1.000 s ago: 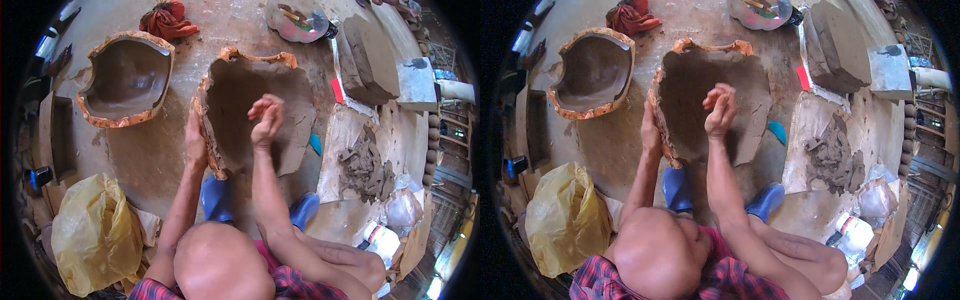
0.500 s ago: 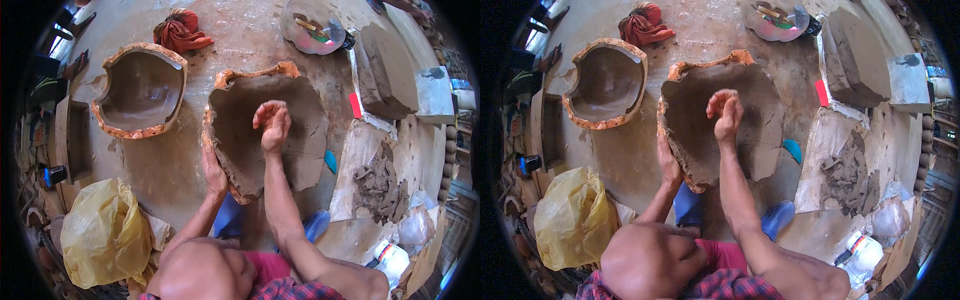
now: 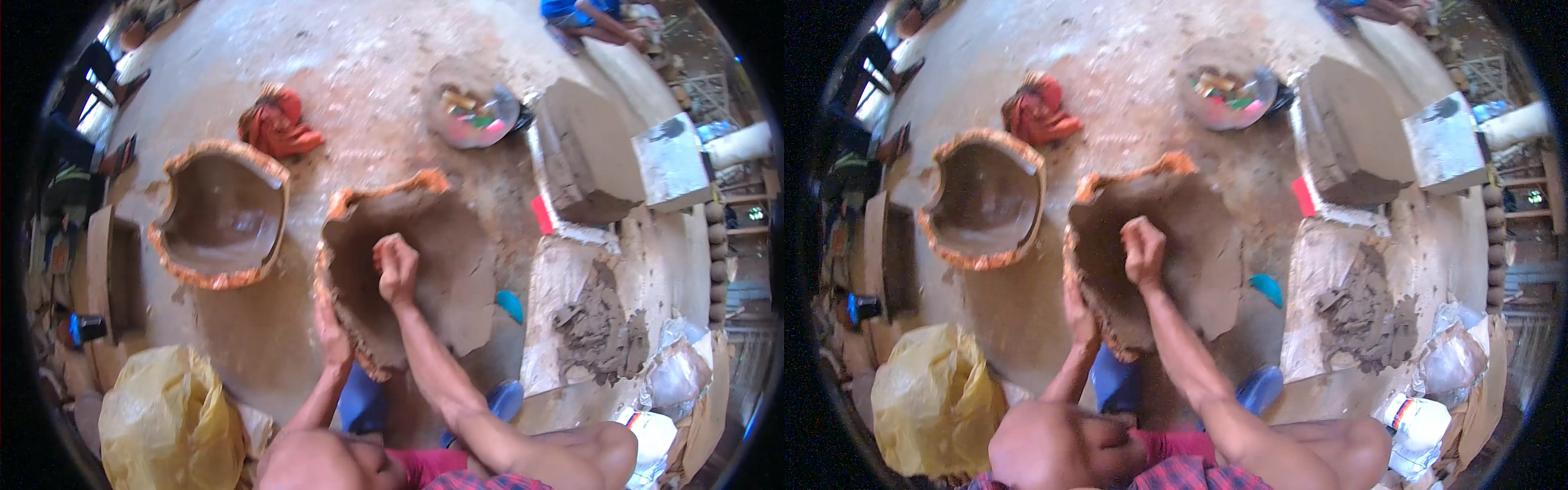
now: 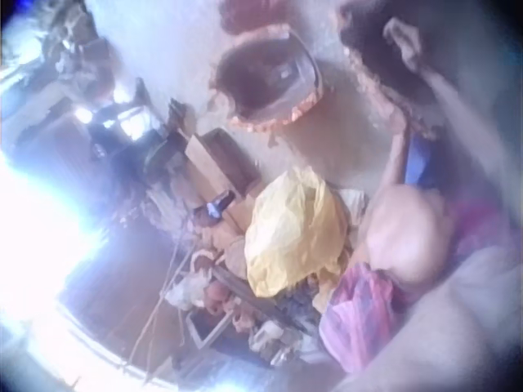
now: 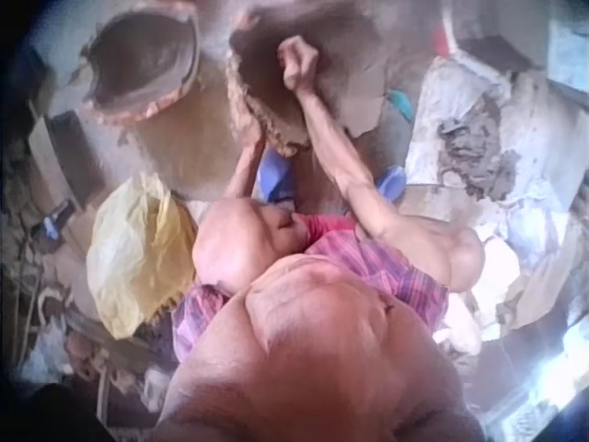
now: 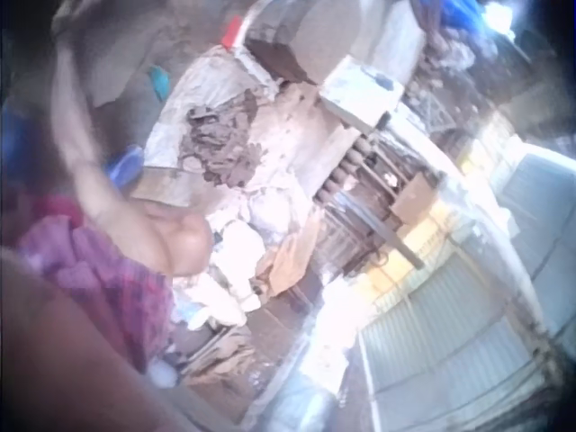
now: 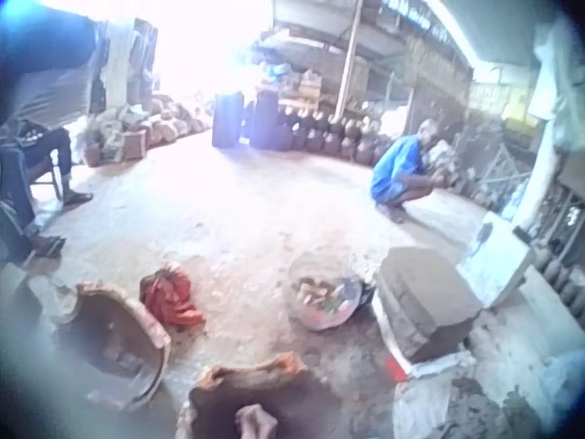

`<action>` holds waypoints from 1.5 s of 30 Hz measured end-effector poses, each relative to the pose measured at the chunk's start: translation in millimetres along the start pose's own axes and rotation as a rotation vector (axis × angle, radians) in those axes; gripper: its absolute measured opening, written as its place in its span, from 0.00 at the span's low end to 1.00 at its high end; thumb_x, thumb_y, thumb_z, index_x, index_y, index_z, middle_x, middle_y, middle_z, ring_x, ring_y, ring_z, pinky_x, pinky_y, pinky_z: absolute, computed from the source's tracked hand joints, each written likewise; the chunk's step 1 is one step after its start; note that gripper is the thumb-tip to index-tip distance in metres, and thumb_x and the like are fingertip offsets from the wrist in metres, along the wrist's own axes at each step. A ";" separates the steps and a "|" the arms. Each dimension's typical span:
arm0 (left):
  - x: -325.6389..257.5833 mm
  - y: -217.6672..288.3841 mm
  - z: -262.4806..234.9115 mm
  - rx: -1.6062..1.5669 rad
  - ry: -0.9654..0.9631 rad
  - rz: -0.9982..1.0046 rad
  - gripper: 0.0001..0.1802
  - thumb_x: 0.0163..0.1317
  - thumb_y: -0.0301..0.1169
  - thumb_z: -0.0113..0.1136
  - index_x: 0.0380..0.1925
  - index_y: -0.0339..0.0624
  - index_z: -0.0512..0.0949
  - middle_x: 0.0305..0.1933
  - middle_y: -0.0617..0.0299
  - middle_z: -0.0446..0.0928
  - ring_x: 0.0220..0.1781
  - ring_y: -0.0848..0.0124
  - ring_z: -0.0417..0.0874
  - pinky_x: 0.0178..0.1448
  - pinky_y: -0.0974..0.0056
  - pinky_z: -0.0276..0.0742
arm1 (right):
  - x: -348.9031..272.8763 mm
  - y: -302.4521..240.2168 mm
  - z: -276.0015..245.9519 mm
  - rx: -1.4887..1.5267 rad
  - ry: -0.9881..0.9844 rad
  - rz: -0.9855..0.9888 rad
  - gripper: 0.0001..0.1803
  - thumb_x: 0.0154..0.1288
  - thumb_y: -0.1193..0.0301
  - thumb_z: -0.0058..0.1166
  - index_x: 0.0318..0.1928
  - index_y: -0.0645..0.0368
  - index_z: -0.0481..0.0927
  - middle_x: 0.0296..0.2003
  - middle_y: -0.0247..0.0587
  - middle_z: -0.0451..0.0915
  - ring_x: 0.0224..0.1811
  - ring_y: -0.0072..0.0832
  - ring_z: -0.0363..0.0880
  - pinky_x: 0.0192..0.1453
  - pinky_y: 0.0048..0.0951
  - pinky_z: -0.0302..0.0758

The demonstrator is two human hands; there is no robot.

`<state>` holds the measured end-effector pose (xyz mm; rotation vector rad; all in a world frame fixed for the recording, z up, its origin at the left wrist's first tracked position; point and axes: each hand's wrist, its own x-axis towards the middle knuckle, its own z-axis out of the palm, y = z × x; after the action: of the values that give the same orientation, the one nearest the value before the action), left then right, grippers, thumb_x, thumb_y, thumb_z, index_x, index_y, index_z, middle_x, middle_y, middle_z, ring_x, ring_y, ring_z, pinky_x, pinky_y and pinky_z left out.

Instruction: The person uses hands and a scraper to shape a large clay vessel, smoothing the interior and adding clay to the rim.

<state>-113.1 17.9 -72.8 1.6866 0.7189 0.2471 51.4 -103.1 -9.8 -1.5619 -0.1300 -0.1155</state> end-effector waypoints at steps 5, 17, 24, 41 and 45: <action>48.6 154.6 -4.0 -0.314 -0.041 0.169 0.42 0.76 0.38 0.64 0.83 0.35 0.56 0.86 0.45 0.58 0.86 0.56 0.60 0.87 0.53 0.55 | 49.1 -107.9 -15.6 -0.366 0.122 -0.354 0.12 0.75 0.64 0.65 0.43 0.61 0.82 0.35 0.40 0.79 0.32 0.39 0.81 0.40 0.43 0.79; 176.1 225.6 49.7 0.943 -0.310 0.287 0.24 0.53 0.48 0.76 0.39 0.38 0.90 0.46 0.42 0.89 0.47 0.46 0.92 0.51 0.46 0.89 | 162.0 -126.4 -53.3 -1.418 -0.478 0.159 0.33 0.58 0.49 0.76 0.57 0.56 0.86 0.53 0.53 0.89 0.60 0.51 0.88 0.64 0.56 0.82; 172.5 215.4 45.8 0.865 -0.232 0.277 0.20 0.54 0.42 0.72 0.41 0.39 0.89 0.46 0.41 0.89 0.49 0.42 0.91 0.54 0.45 0.88 | 160.4 -120.0 -45.3 -1.387 -0.468 0.283 0.32 0.53 0.48 0.77 0.54 0.50 0.87 0.54 0.52 0.89 0.60 0.51 0.87 0.63 0.53 0.82; 190.5 226.1 61.5 0.882 -0.291 0.282 0.15 0.59 0.37 0.65 0.40 0.43 0.92 0.47 0.45 0.90 0.52 0.46 0.92 0.55 0.44 0.87 | 164.4 -126.9 -14.6 -1.546 -0.456 0.368 0.35 0.47 0.49 0.85 0.54 0.52 0.92 0.57 0.56 0.88 0.63 0.52 0.86 0.64 0.51 0.83; 196.0 226.5 61.1 0.940 -0.341 0.205 0.19 0.58 0.36 0.72 0.50 0.48 0.92 0.56 0.51 0.90 0.60 0.54 0.91 0.60 0.51 0.87 | 165.8 -117.6 -16.0 -1.565 -0.441 0.331 0.37 0.47 0.46 0.84 0.53 0.55 0.91 0.56 0.56 0.88 0.62 0.52 0.87 0.63 0.51 0.84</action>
<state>146.3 63.3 82.4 2.6138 0.4083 -0.2910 196.9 -118.4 132.2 -3.1264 -0.1226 0.5267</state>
